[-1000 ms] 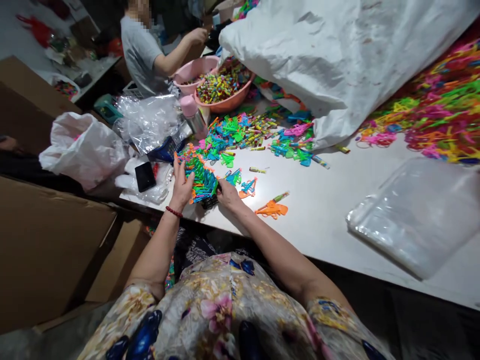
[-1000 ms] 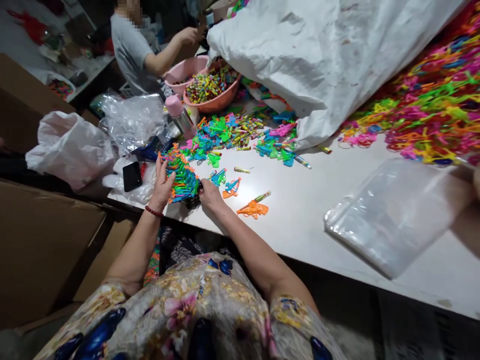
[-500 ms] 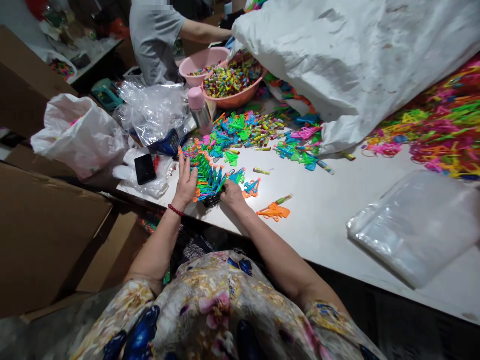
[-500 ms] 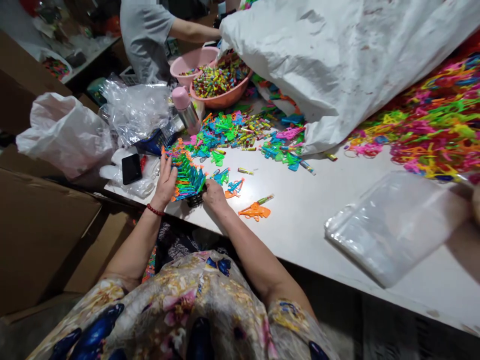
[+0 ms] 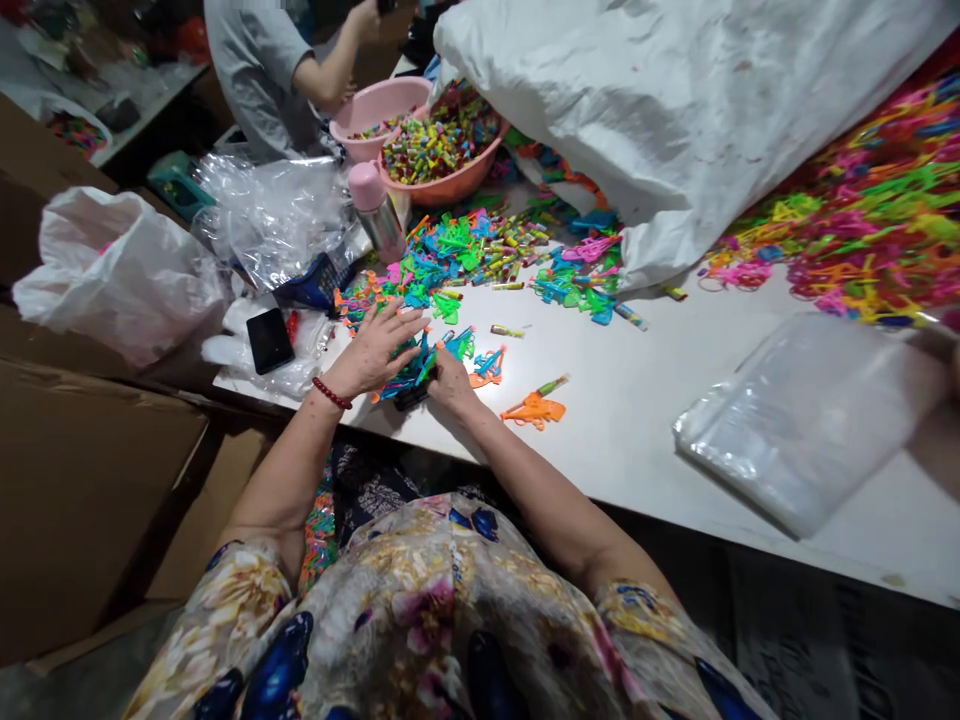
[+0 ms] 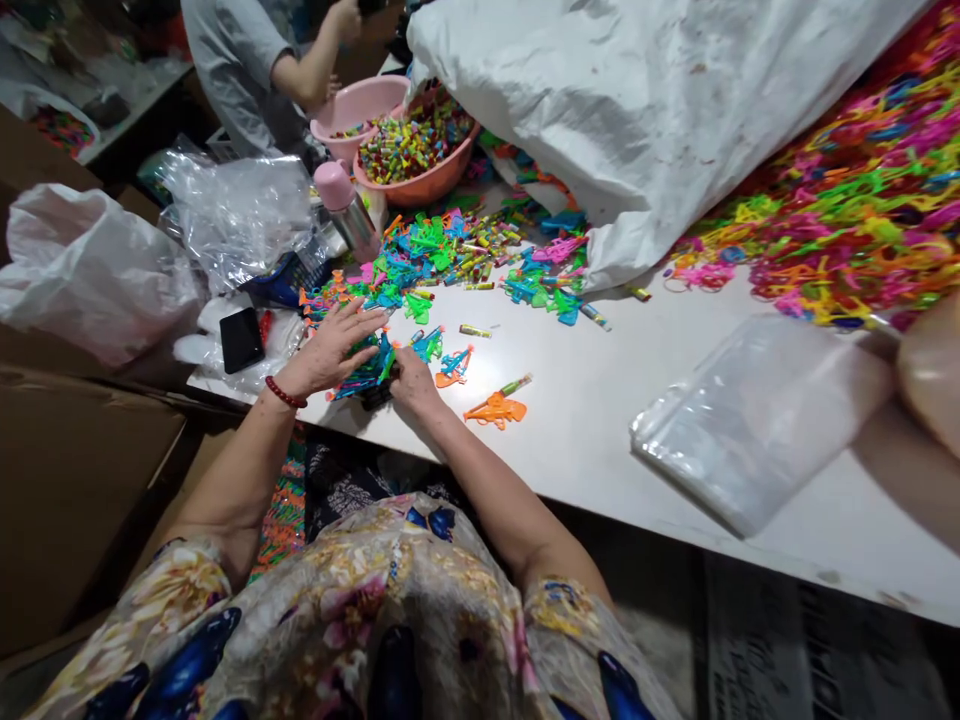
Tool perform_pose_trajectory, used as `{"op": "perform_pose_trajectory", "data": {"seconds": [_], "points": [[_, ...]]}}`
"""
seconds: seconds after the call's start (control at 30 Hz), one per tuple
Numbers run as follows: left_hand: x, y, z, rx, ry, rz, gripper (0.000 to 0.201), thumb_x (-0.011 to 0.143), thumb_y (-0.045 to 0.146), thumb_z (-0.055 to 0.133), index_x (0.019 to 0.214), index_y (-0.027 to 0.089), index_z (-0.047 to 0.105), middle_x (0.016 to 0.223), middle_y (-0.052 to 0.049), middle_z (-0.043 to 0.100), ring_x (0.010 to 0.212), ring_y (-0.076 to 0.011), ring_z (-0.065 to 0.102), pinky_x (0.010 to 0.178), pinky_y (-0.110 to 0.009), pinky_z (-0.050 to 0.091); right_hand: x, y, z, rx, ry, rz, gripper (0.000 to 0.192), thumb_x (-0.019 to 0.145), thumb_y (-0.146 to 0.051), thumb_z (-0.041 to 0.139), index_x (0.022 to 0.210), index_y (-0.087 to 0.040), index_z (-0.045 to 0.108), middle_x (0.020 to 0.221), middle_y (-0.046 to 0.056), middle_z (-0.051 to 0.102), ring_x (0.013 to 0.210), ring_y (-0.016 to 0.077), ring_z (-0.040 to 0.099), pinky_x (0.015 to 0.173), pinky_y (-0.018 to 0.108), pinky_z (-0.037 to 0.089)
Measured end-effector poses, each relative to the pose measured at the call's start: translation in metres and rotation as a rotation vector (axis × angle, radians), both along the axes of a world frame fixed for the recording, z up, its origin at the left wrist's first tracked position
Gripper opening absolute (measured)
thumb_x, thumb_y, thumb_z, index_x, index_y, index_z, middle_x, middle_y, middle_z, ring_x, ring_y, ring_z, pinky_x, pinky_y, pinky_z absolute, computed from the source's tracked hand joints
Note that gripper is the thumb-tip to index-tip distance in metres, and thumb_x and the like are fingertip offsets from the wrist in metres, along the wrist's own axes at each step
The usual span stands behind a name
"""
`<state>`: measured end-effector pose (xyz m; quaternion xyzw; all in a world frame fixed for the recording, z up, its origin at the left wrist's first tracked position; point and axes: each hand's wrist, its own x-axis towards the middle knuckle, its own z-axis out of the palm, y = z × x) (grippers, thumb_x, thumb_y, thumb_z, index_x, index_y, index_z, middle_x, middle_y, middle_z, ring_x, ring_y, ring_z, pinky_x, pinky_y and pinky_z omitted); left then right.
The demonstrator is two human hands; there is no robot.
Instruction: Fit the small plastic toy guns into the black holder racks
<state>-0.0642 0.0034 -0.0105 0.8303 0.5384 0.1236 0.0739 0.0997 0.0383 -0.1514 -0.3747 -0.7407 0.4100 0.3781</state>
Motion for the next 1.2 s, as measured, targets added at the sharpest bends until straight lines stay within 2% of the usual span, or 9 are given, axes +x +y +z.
{"op": "perform_pose_trajectory", "data": {"seconds": [0.13, 0.27, 0.5, 0.67, 0.83, 1.03, 1.2], "points": [[-0.004, 0.003, 0.0, -0.018, -0.101, -0.01, 0.042, 0.099, 0.033, 0.056, 0.139, 0.022, 0.061, 0.15, -0.011, 0.06, 0.156, -0.0314, 0.036, 0.128, -0.059, 0.032, 0.003, 0.001, 0.012, -0.131, 0.072, 0.056, 0.009, 0.072, -0.016, 0.055, 0.08, -0.02, 0.058, 0.082, 0.003, 0.061, 0.08, 0.0196, 0.055, 0.078, 0.032, 0.044], [-0.005, 0.007, -0.002, -0.023, -0.151, -0.026, 0.037, 0.098, 0.03, 0.055, 0.133, 0.021, 0.063, 0.142, -0.01, 0.065, 0.153, -0.0307, 0.041, 0.128, -0.057, 0.034, 0.004, -0.001, 0.02, -0.233, 0.073, 0.049, 0.016, 0.074, -0.01, 0.055, 0.087, -0.019, 0.06, 0.085, 0.003, 0.065, 0.083, 0.0192, 0.057, 0.08, 0.032, 0.044], [0.0, 0.004, 0.001, -0.019, -0.128, 0.003, 0.032, 0.098, 0.037, 0.059, 0.124, 0.019, 0.064, 0.132, -0.013, 0.068, 0.152, -0.0341, 0.041, 0.126, -0.057, 0.037, 0.002, 0.001, 0.022, -0.18, -0.135, 0.024, 0.01, 0.078, -0.012, 0.059, 0.076, -0.02, 0.054, 0.075, 0.001, 0.059, 0.075, 0.0174, 0.054, 0.072, 0.029, 0.039], [-0.001, 0.006, 0.001, -0.05, -0.102, -0.037, 0.041, 0.092, 0.032, 0.066, 0.131, 0.021, 0.063, 0.139, -0.011, 0.064, 0.154, -0.0355, 0.037, 0.128, -0.059, 0.032, -0.001, 0.007, 0.023, -0.119, -0.311, 0.033, 0.011, 0.082, -0.023, 0.062, 0.073, -0.023, 0.056, 0.07, 0.002, 0.059, 0.072, 0.0214, 0.057, 0.066, 0.031, 0.036], [-0.001, 0.006, -0.001, -0.049, -0.122, -0.045, 0.046, 0.089, 0.024, 0.066, 0.135, 0.026, 0.065, 0.136, -0.007, 0.066, 0.153, -0.0345, 0.038, 0.129, -0.058, 0.029, -0.002, 0.01, 0.017, -0.071, -0.25, 0.06, 0.01, 0.083, -0.027, 0.063, 0.075, -0.022, 0.061, 0.075, 0.004, 0.065, 0.076, 0.0228, 0.062, 0.069, 0.031, 0.04], [0.001, 0.003, -0.001, -0.058, -0.109, -0.052, 0.043, 0.091, 0.03, 0.066, 0.133, 0.028, 0.066, 0.136, -0.007, 0.066, 0.155, -0.0349, 0.035, 0.13, -0.059, 0.025, 0.0, 0.009, 0.011, -0.058, -0.199, 0.094, 0.008, 0.081, -0.029, 0.064, 0.079, -0.021, 0.063, 0.08, 0.004, 0.064, 0.081, 0.0222, 0.061, 0.072, 0.031, 0.043], [0.001, 0.002, -0.002, -0.071, -0.094, -0.035, 0.043, 0.095, 0.034, 0.059, 0.138, 0.026, 0.061, 0.143, -0.009, 0.062, 0.157, -0.033, 0.031, 0.131, -0.059, 0.023, -0.002, 0.006, 0.008, -0.175, -0.119, 0.03, 0.013, 0.082, -0.036, 0.066, 0.08, -0.024, 0.061, 0.077, 0.003, 0.062, 0.08, 0.0221, 0.062, 0.069, 0.031, 0.048]]}}
